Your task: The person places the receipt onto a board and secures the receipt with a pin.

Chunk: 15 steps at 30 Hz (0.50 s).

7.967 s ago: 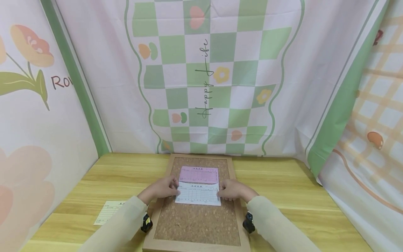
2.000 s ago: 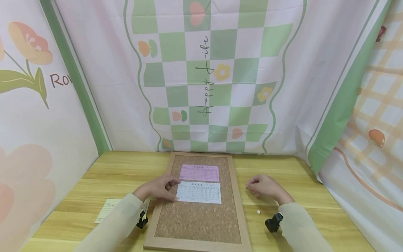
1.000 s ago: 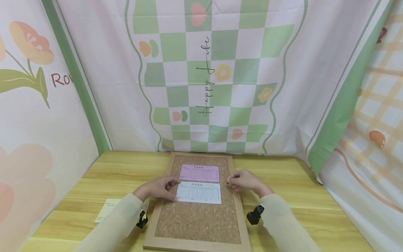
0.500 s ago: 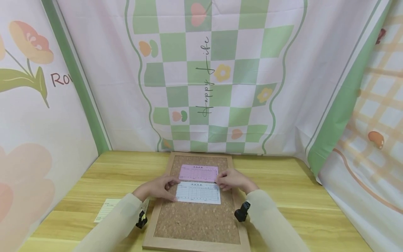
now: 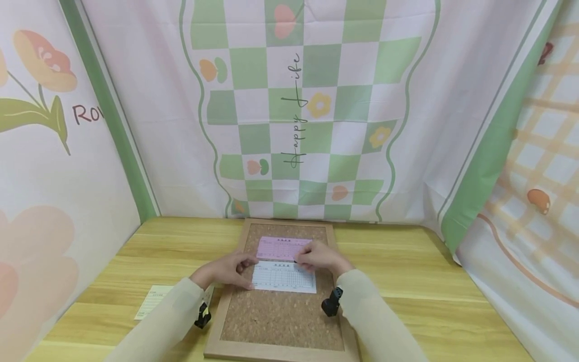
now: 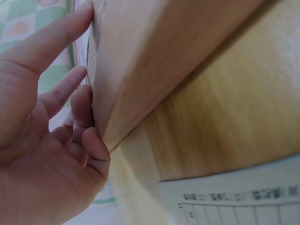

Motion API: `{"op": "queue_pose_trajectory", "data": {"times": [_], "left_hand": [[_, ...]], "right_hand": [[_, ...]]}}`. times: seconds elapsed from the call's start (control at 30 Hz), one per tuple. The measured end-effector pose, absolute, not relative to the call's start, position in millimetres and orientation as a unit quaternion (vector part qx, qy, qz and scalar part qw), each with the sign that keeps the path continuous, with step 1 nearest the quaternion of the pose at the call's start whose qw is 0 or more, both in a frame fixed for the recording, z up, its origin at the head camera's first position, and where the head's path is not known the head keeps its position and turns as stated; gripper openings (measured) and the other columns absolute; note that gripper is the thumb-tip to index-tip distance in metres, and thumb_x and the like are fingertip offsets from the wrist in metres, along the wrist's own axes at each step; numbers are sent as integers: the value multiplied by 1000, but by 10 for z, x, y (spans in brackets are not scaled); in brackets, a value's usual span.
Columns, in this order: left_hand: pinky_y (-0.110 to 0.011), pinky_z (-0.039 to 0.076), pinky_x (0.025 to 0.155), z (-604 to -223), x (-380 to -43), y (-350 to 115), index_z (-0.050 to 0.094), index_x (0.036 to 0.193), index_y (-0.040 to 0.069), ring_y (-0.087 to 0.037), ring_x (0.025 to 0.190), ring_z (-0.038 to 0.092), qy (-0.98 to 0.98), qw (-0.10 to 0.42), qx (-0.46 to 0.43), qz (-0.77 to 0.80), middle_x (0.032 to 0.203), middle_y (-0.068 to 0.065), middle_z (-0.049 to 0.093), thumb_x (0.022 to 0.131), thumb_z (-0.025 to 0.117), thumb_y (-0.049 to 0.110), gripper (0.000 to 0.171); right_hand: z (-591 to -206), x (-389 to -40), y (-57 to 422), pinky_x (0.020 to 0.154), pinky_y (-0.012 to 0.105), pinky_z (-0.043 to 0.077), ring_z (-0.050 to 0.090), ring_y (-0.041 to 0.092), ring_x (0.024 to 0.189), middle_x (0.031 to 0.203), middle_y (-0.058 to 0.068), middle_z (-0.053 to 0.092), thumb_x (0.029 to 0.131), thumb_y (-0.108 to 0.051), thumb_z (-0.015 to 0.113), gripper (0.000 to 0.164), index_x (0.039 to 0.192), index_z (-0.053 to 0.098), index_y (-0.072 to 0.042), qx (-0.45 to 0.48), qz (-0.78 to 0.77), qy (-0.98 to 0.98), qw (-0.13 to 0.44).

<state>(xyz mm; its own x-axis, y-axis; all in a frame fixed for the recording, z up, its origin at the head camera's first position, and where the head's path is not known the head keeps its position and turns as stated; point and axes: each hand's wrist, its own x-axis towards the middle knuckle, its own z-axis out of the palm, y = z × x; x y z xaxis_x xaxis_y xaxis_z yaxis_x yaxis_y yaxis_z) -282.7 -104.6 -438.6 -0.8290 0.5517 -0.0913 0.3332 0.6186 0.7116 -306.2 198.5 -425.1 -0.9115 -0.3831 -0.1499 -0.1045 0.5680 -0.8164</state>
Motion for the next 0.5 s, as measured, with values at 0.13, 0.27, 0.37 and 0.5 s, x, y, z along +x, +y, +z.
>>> {"op": "queue_pose_trajectory", "data": {"times": [0.13,0.27,0.37,0.5], "left_hand": [[-34,41,78,-4384,-2832,-1047,57,136,1,-20,90,43,887,155,249,358,106,-7,49,79,87,18,67],[-35,42,78,-4385,-2846,-1050,57,135,1,-20,91,44,888,150,250,355,106,-7,49,79,87,18,66],[-36,42,79,-4388,-2850,-1049,57,135,0,-20,92,44,888,148,252,354,107,-8,50,79,87,17,66],[-36,42,79,-4390,-2844,-1046,57,135,0,-20,91,44,888,147,256,352,107,-8,51,79,87,17,66]], "right_hand": [[-4274,-3078,1901,68,31,55,63,15,77,84,5,68,95,-14,67,18,102,72,2,-146,-448,868,155],[-4289,-3114,1814,67,30,53,60,15,76,79,4,64,96,-14,66,16,97,71,1,-155,-450,865,157],[-4299,-3123,1757,67,31,54,59,15,75,78,4,62,96,-12,64,16,96,72,2,-160,-454,862,157],[-4318,-3117,1707,67,32,56,60,15,74,78,5,64,96,-10,64,16,98,73,3,-154,-467,856,158]]}}
